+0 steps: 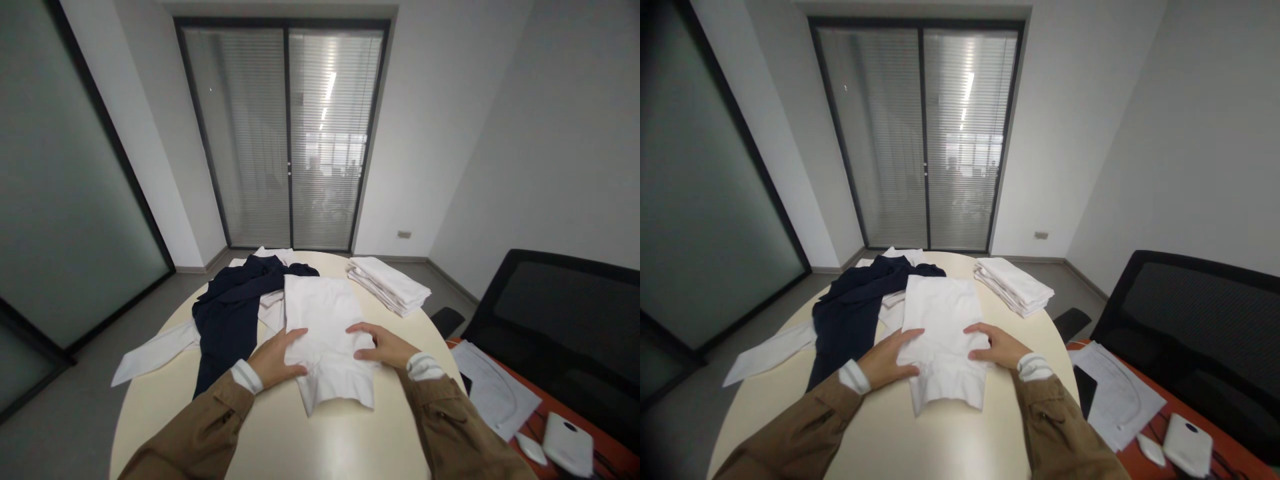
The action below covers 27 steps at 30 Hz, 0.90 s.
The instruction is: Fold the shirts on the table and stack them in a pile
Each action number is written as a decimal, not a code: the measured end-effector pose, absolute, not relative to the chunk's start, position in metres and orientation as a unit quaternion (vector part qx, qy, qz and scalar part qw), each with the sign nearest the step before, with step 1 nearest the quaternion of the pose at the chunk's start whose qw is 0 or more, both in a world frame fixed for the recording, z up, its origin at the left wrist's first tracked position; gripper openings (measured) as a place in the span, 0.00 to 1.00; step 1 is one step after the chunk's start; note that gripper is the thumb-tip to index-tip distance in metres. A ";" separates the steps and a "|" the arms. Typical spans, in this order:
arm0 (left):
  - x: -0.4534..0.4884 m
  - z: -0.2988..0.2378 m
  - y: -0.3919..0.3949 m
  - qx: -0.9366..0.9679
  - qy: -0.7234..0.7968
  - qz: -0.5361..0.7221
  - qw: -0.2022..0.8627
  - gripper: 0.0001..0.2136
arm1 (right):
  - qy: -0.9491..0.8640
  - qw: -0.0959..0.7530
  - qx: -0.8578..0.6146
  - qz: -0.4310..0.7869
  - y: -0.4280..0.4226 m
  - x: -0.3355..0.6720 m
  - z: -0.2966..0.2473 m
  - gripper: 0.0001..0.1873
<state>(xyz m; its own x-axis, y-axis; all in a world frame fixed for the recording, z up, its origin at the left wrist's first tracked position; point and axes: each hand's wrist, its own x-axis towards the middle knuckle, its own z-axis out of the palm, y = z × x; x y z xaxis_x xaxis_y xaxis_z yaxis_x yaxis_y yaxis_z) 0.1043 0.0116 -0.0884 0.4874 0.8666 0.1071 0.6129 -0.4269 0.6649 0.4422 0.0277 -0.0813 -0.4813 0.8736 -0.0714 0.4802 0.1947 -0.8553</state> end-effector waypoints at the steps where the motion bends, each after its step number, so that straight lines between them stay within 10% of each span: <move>1: 0.104 -0.087 0.011 0.810 0.458 0.223 0.291 0.38 | -0.742 0.224 -0.445 0.448 0.026 0.442 -0.080 0.38; 19: 0.119 -0.078 -0.001 0.689 0.475 0.331 0.436 0.14 | -0.738 0.270 -0.390 0.479 0.023 0.448 -0.085 0.19; 27: 0.119 -0.072 -0.006 0.648 0.420 0.356 0.527 0.36 | -0.627 0.315 -0.351 0.620 0.019 0.442 -0.093 0.35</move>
